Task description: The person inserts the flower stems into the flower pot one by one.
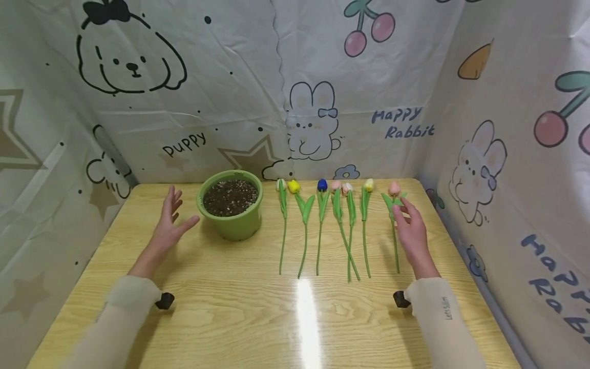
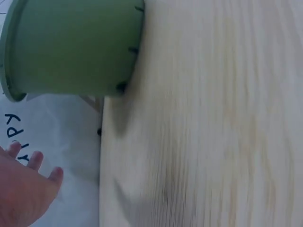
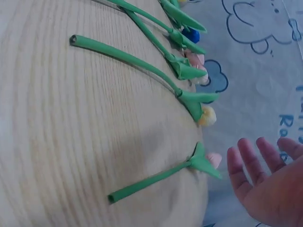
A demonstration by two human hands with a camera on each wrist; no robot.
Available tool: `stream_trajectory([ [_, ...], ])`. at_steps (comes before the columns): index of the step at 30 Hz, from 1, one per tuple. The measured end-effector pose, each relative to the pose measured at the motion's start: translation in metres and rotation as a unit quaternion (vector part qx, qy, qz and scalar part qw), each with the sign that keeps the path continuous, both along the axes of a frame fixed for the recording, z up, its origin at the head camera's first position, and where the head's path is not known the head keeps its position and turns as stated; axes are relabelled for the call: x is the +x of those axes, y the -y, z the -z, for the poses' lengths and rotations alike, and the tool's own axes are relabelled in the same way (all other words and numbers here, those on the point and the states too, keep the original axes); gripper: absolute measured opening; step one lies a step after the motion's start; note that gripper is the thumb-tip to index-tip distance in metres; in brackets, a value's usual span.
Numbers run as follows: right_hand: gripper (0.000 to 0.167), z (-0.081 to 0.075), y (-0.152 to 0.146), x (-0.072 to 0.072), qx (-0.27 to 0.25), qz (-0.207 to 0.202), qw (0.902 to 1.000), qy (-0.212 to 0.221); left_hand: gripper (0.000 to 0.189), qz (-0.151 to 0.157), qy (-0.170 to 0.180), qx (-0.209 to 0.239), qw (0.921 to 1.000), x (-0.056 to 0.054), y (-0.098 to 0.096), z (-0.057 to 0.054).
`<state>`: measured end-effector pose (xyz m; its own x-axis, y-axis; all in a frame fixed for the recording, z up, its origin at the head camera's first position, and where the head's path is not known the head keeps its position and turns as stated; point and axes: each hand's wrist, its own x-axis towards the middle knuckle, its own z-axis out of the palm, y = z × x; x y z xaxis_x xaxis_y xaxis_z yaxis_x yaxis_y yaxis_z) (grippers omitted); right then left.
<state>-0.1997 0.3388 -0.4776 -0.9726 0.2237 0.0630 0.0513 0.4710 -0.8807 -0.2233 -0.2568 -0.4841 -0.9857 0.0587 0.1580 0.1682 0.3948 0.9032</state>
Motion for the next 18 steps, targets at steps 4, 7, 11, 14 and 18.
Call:
stream_trajectory([
  [4,0.072,0.006,-0.007,0.000,-0.032,0.025,0.9985,0.037,0.115,0.013,0.020,0.053,0.9983,-0.002,-0.009,0.001],
  [7,0.075,0.012,-0.010,-0.002,-0.045,0.049,0.9955,0.067,0.116,0.020,0.036,0.101,0.9940,-0.003,-0.016,0.001],
  [11,0.075,0.021,-0.015,-0.003,-0.060,0.077,0.9902,0.100,0.115,0.025,0.052,0.158,0.9857,-0.004,-0.027,0.000],
  [14,0.074,0.026,-0.019,-0.003,-0.068,0.087,0.9871,0.116,0.116,0.022,0.052,0.179,0.9823,-0.005,-0.035,0.000],
  [18,0.073,0.032,-0.021,-0.001,-0.070,0.088,0.9855,0.127,0.118,0.012,0.056,0.184,0.9812,-0.008,-0.045,0.001],
])
